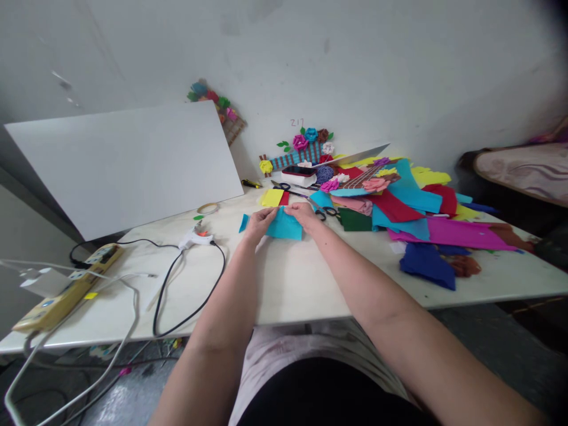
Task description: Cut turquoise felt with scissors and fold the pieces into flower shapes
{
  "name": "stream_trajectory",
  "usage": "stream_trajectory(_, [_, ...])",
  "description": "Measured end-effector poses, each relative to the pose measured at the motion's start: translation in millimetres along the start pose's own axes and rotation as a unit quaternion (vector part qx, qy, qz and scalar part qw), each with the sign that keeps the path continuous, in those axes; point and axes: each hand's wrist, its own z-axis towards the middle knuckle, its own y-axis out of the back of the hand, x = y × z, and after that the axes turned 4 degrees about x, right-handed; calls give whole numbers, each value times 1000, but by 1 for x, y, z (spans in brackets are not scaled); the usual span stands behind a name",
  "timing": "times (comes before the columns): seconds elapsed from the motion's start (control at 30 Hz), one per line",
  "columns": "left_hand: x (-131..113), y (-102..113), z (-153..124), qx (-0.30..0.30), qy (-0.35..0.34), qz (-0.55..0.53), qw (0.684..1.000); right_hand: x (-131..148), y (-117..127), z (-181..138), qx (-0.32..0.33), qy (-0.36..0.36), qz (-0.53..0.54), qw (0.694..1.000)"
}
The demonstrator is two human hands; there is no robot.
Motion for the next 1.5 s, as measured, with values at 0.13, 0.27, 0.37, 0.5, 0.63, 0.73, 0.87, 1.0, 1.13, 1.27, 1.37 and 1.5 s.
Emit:
stream_trajectory(0.13, [2,0,1,-9,4,-3,1000,-1,0,-1,4,1,2,1000])
stream_trajectory(0.27, [4,1,2,-6,14,-21,1000,1,-1,-1,9,-5,2,1000])
stream_trajectory(0.37, [2,1,0,-9,40,-29,999,3,-2,-3,13,-6,9,1000])
stream_trajectory(0.5, [-2,0,-3,6,57,-63,996,6,-3,-5,18,-5,13,1000])
stream_trajectory(0.63, [-2,0,-4,11,80,-67,995,8,-3,-7,25,-6,-3,1000])
stream_trajectory(0.73, [1,2,-2,-4,84,-49,995,5,-3,-5,34,1,-12,999])
stream_trajectory(0.87, [3,2,-1,-10,86,-38,995,1,-2,-3,47,15,-19,999])
stream_trajectory(1.0, [1,1,-1,-7,84,-41,996,-1,-2,-2,52,13,-24,998])
stream_trajectory(1.13, [0,2,-2,-11,81,-28,996,-3,-3,-2,54,21,-19,998])
stream_trajectory(1.27, [-1,2,-2,-9,67,-20,998,-3,-3,-1,59,26,-13,998])
stream_trajectory(1.37, [-1,2,-2,-5,60,-20,998,-2,-3,-2,57,28,-23,998])
stream_trajectory(1.5, [-2,1,-3,1,58,-26,998,1,-4,-5,60,24,-34,997])
